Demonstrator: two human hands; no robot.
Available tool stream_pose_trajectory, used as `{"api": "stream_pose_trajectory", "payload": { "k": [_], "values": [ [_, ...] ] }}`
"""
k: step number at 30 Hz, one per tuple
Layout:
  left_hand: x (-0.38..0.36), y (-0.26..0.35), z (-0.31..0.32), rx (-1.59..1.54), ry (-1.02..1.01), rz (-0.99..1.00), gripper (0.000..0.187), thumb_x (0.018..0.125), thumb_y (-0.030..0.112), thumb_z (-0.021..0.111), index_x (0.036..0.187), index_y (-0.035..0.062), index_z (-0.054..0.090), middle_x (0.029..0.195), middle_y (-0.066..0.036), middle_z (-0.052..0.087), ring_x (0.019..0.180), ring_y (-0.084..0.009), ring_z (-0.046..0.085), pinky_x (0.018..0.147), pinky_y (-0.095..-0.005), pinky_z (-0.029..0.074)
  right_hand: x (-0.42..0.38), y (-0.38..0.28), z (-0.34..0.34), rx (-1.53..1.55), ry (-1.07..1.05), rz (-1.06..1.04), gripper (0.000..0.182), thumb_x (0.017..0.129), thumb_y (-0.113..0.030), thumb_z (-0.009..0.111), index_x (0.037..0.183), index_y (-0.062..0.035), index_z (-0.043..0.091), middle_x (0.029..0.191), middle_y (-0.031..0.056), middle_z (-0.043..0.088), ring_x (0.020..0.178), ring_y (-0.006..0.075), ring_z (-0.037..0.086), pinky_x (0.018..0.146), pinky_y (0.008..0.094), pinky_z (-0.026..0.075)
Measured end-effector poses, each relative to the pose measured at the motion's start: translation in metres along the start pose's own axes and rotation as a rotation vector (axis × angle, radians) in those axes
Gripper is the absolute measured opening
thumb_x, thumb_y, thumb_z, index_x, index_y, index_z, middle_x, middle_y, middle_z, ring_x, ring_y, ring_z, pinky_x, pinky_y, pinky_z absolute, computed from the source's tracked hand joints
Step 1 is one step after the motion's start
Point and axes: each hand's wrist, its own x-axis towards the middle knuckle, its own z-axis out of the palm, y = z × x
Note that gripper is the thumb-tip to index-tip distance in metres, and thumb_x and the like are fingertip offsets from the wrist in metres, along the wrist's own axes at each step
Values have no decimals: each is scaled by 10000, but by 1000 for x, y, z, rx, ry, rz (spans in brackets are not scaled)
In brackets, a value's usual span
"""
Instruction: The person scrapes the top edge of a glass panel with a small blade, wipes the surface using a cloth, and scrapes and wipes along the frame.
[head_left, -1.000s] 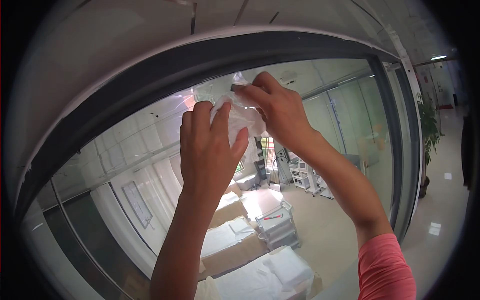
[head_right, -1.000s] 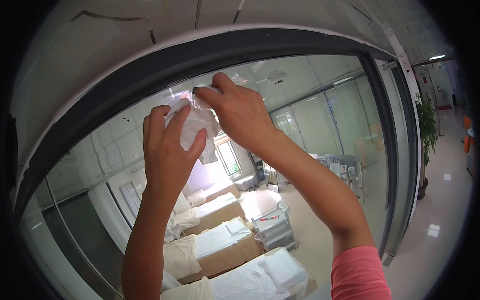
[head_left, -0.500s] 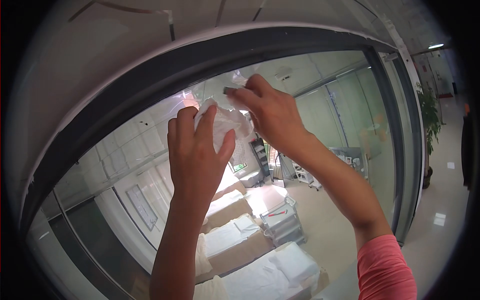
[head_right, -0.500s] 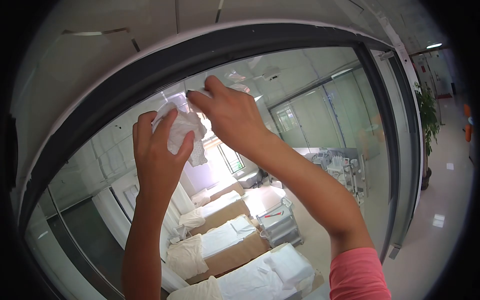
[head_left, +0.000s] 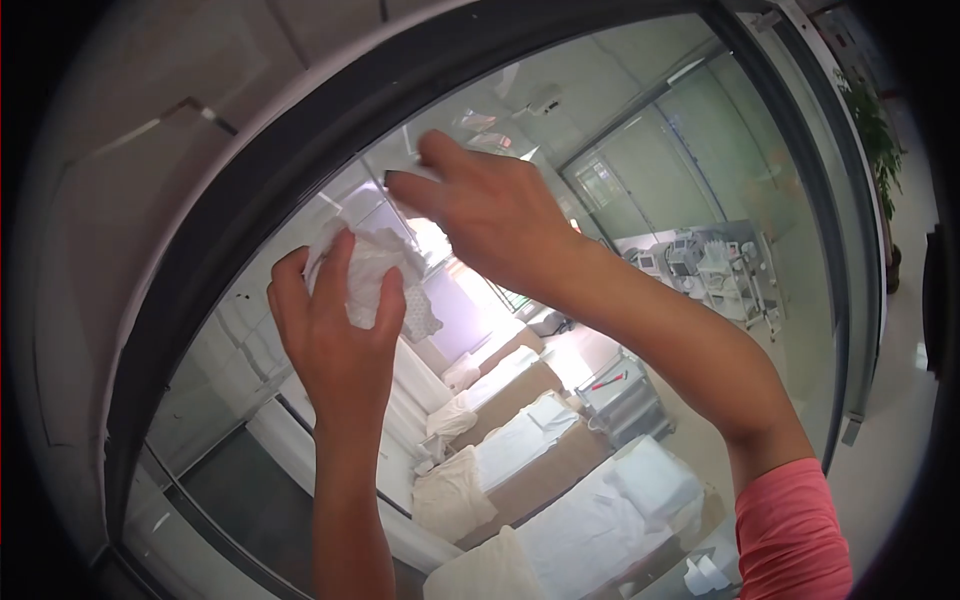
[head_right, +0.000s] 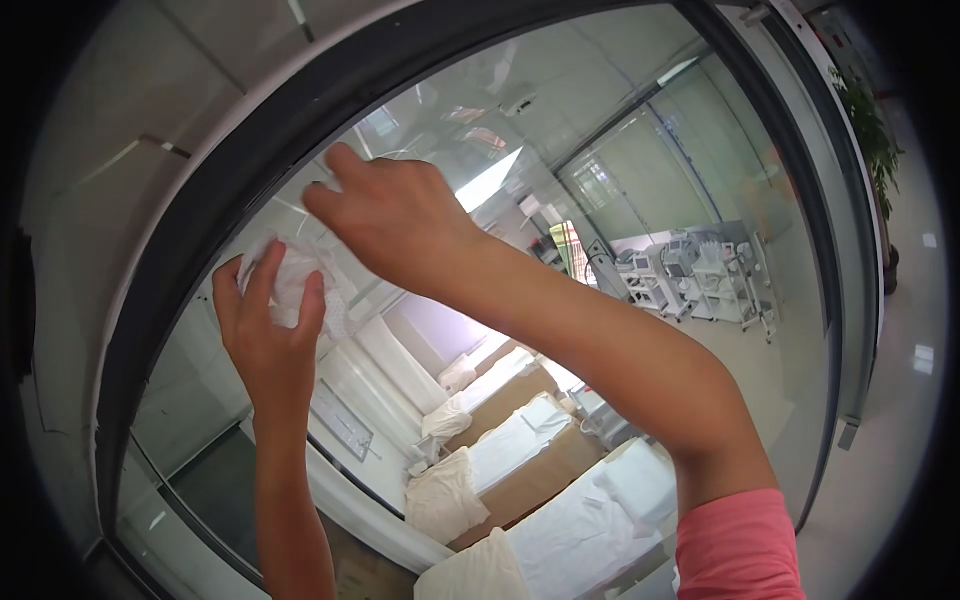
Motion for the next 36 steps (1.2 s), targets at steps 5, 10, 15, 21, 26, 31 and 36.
{"api": "stream_pose_trajectory", "payload": {
  "k": [5, 10, 15, 21, 26, 31, 36],
  "values": [
    [0, -4, 0, -15, -30, -18, 429, 723, 124, 738, 1122, 20, 617, 1102, -156, 475, 1006, -326, 484, 842, -430, 442, -2, 4, 5, 5, 114, -67, 123, 698, -68, 625, 820, -74, 612, 852, 105, 518, 613, 248, 627, 506, 348, 498],
    [1, -3, 2, -18, -13, -3, 431, 716, 128, 739, 1114, 14, 620, 1080, -156, 480, 994, -322, 487, 829, -419, 451, 9, -1, 3, -14, 49, -48, 140, 717, -69, 613, 856, -83, 622, 874, 102, 536, 670, 258, 637, 518, 365, 496],
    [0, -1, 4, -4, 36, 10, 402, 725, 112, 734, 1107, 35, 635, 1082, -149, 500, 991, -306, 512, 821, -406, 462, 7, 3, 3, 17, 10, -18, 147, 742, -66, 594, 882, -102, 620, 903, 96, 545, 695, 288, 632, 560, 389, 493],
    [0, 1, 5, -43, 61, 29, 422, 695, 107, 750, 1093, 25, 636, 1060, -140, 510, 975, -308, 509, 827, -408, 454, 8, 6, -1, 20, -23, -33, 229, 753, -22, 565, 937, -135, 640, 910, 70, 561, 704, 288, 625, 577, 390, 492],
    [0, 2, 5, -60, 83, 23, 424, 687, 102, 749, 1090, 28, 639, 1062, -148, 511, 958, -307, 514, 817, -406, 460, 20, 3, 1, -34, -19, -55, 302, 719, 24, 579, 955, -145, 660, 877, 50, 565, 705, 281, 626, 570, 381, 490],
    [1, 0, 4, -35, 117, 54, 444, 662, 130, 759, 1069, 8, 629, 1007, -124, 516, 878, -264, 520, 781, -371, 464, 14, 10, -5, -20, -34, -71, 307, 728, 33, 574, 948, -157, 671, 859, 40, 566, 704, 267, 623, 571, 373, 486],
    [1, 1, 4, -46, 103, 40, 436, 672, 131, 756, 1074, 14, 634, 1022, -126, 516, 889, -271, 523, 785, -375, 467, 17, 10, -6, -33, -40, -101, 311, 728, 31, 585, 959, -157, 677, 857, 36, 564, 703, 259, 618, 570, 371, 485]
  ]
}}
